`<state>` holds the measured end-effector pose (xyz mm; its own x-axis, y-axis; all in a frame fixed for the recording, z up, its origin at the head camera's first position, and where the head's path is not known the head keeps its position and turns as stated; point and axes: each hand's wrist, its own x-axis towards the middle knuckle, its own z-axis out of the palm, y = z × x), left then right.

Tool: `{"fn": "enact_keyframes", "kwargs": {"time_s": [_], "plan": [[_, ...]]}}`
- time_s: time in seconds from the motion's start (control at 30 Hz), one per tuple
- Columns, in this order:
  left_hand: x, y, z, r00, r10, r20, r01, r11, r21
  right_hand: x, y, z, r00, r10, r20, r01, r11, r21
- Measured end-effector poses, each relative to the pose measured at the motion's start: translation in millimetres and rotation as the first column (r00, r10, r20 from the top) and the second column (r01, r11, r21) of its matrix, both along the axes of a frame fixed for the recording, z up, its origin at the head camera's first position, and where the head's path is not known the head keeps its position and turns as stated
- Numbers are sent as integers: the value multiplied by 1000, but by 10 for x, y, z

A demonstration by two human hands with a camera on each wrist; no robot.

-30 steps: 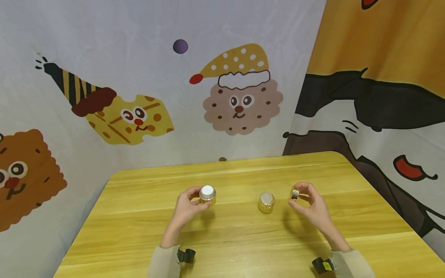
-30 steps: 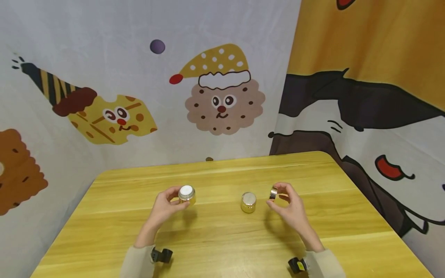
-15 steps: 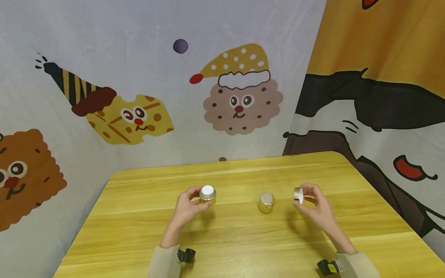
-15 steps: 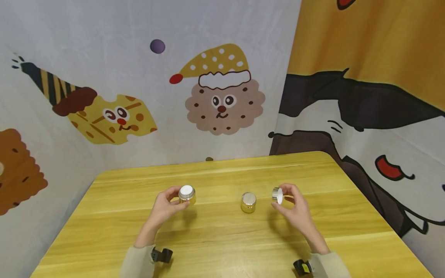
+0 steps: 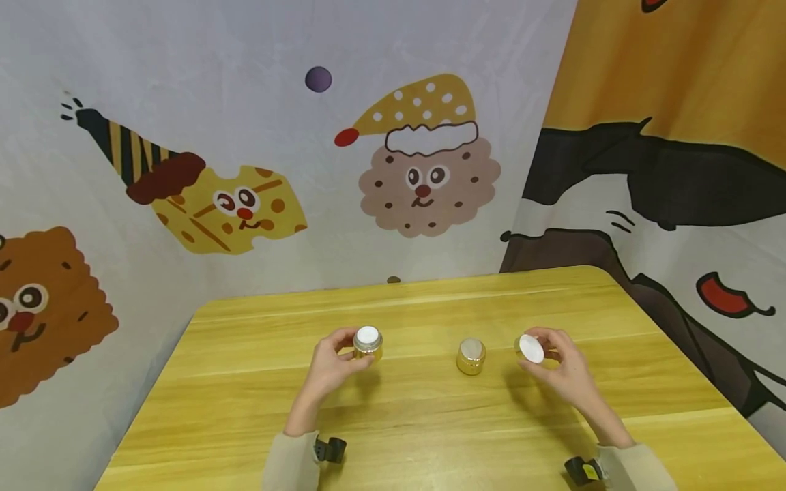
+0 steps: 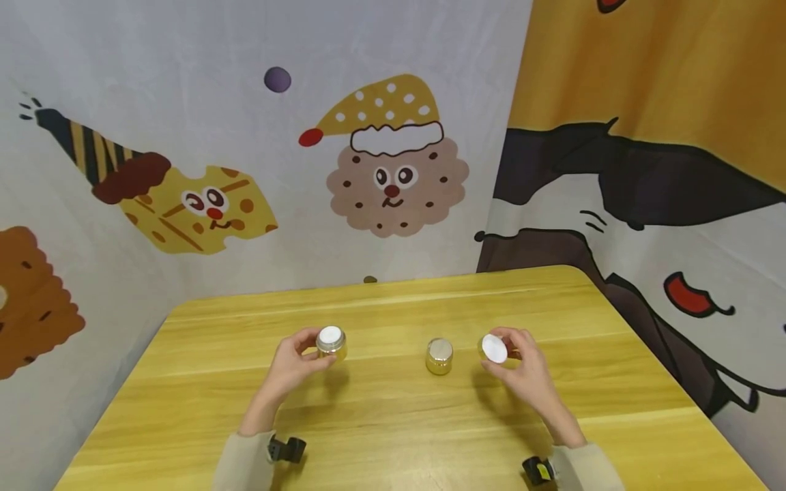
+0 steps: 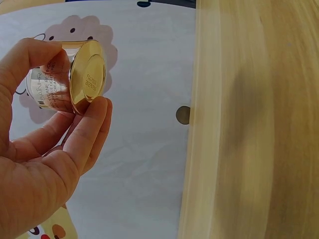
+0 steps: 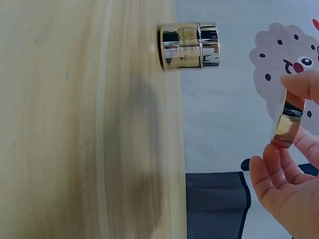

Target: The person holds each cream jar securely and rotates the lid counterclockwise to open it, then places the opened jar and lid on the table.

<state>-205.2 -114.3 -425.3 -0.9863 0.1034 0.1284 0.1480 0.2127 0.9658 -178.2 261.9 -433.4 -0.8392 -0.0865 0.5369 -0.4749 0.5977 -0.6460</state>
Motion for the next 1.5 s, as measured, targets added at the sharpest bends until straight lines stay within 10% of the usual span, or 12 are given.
{"fn": "enact_keyframes", "kwargs": {"time_s": [1.5], "plan": [[-62, -28, -138, 1000, -12, 3, 12, 1000, 1, -87, 170, -386, 953, -80, 293, 0, 965, 262]]}}
